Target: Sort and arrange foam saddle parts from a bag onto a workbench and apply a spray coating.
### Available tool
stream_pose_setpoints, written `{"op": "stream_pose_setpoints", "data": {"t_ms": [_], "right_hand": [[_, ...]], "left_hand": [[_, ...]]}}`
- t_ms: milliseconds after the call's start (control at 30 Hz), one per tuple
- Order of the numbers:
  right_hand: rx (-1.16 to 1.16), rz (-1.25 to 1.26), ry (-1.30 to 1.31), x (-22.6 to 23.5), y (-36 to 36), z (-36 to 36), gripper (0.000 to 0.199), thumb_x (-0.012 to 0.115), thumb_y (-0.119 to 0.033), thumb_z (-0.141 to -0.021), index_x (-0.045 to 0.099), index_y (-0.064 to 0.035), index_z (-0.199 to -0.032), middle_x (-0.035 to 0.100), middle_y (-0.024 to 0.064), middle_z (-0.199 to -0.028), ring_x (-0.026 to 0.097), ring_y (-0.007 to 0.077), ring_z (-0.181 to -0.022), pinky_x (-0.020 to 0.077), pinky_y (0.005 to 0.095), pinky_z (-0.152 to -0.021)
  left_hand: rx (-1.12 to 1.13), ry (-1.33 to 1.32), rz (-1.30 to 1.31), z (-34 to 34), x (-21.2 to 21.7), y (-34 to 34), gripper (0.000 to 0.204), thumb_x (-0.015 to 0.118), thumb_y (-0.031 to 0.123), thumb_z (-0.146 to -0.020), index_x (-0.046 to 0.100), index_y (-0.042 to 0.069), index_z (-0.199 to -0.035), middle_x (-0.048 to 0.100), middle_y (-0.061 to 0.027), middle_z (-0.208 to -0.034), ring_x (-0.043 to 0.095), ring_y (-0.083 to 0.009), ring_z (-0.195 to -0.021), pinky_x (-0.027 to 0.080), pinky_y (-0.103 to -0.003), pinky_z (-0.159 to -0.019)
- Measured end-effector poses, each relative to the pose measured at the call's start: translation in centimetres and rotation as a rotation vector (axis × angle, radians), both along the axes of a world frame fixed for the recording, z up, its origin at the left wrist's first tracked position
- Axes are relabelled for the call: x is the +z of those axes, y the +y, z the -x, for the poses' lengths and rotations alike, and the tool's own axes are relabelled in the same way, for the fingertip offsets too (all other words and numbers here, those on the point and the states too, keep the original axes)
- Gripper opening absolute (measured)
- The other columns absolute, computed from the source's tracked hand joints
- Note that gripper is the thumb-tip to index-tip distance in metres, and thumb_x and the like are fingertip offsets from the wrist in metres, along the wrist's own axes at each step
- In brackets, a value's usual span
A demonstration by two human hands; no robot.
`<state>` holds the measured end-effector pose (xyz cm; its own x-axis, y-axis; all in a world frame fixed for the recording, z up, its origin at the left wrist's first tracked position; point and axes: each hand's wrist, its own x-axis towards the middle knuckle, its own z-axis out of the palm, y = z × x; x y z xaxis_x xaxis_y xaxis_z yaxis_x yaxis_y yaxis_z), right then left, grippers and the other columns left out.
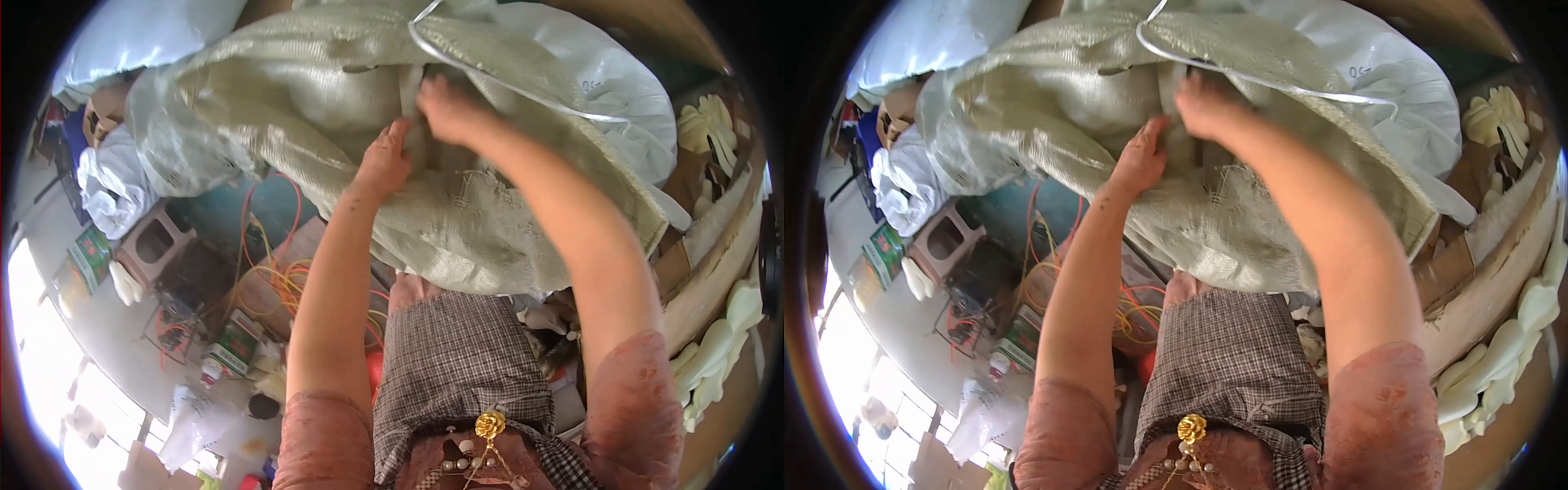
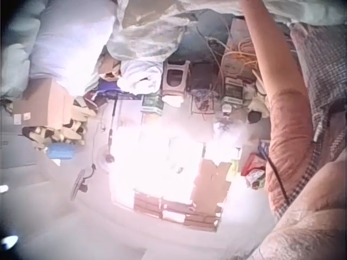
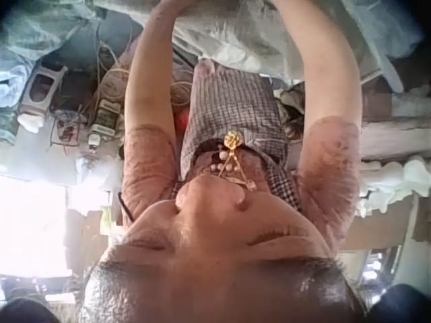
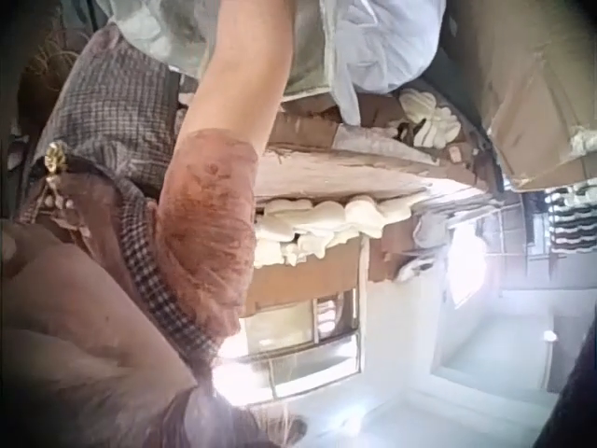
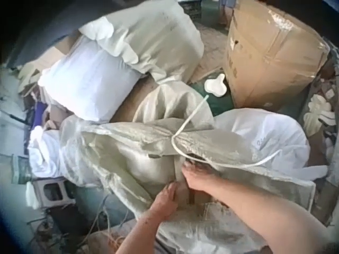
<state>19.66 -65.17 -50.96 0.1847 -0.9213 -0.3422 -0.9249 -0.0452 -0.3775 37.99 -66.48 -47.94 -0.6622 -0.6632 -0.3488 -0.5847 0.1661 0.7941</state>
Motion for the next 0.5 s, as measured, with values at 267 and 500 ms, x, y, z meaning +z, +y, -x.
{"op": "stream_pose_setpoints", "data": {"t_ms": [267, 500], "right_hand": [[-0.308, 0.126, 0.083, 3.8, -15.9, 5.7, 0.058, 0.048, -0.049, -0.084, 0.061, 0.0009, -0.110, 0.059, 0.0246, -0.110, 0.056, 0.0373, -0.107, 0.0418, 0.0413, -0.094], [-0.127, -0.014, 0.090, 4.5, -14.6, 2.2, 0.050, 0.048, -0.039, -0.085, 0.058, -0.0017, -0.116, 0.056, 0.0237, -0.117, 0.054, 0.0368, -0.109, 0.0408, 0.0424, -0.095]], "left_hand": [[-0.211, -1.214, 0.664, -17.6, 3.0, -9.8, 0.040, 0.055, 0.031, -0.080, 0.059, 0.001, -0.106, 0.062, -0.0212, -0.094, 0.060, -0.0370, -0.091, 0.047, -0.044, -0.081], [-0.001, -0.046, 0.176, -1.4, -0.5, -3.9, 0.025, 0.059, 0.016, -0.078, 0.065, 0.008, -0.101, 0.064, -0.0162, -0.099, 0.062, -0.0288, -0.094, 0.047, -0.036, -0.083]]}}
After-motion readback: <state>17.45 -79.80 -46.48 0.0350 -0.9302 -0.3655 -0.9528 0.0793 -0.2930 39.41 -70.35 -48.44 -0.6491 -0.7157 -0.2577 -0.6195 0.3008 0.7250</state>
